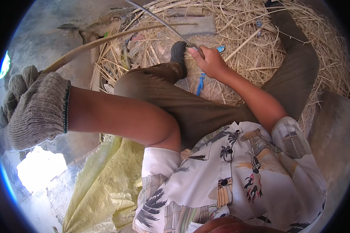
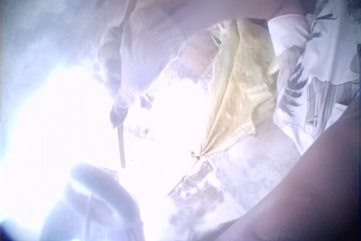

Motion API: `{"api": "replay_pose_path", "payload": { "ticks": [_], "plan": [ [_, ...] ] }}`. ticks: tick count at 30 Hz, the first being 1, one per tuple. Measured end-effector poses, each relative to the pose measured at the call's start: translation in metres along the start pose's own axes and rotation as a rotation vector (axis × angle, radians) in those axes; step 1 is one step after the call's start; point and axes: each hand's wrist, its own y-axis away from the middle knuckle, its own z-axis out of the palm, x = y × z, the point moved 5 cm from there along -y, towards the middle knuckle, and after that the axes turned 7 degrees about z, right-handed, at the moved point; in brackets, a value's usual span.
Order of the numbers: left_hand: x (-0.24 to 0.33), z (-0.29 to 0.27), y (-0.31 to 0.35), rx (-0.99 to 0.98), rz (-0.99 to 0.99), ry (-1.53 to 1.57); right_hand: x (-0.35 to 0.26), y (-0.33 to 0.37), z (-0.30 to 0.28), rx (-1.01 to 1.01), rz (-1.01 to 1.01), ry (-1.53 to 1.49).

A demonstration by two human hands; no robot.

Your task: The person sits cross-legged on the floor and uses a knife to strip the outer layer from thin sticks. They hold the sticks with a gloved left hand and scrape them with the knife in their right hand, discarding the shavings onto a pile of straw.

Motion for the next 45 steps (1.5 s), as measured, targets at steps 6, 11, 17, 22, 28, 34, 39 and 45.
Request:
{"api": "replay_pose_path", "payload": {
  "ticks": [6, 11, 17, 22, 28, 34, 39, 45],
  "plan": [
    [0.003, -0.002, -0.001, 0.002, 0.035, -0.116, 0.08, -0.015, 0.002, 0.081, 0.194, 0.063],
    [0.003, 0.001, 0.009, 0.023, 0.001, -0.076, 0.106, -0.023, 0.0, 0.074, 0.367, 0.147],
    [0.002, 0.002, 0.023, 0.04, -0.041, -0.013, 0.019, -0.008, 0.0, 0.051, -0.012, 0.073],
    [0.045, -0.019, 0.008, -0.015, -0.057, 0.107, 0.026, -0.004, -0.005, 0.068, -0.116, -0.028],
    [0.102, -0.036, 0.001, -0.09, -0.101, 0.287, 0.091, -0.037, -0.032, 0.128, 0.302, 0.043],
    [0.095, -0.013, 0.018, 0.017, -0.041, 0.134, -0.007, -0.008, -0.02, 0.059, -0.083, 0.085],
    [0.102, -0.041, -0.005, -0.253, -0.337, 0.678, -0.011, 0.002, -0.028, -0.038, -0.373, 0.074],
    [0.127, -0.101, -0.009, -0.293, -0.33, 0.633, 0.066, -0.033, -0.054, 0.219, 0.255, 0.095]
  ]
}}
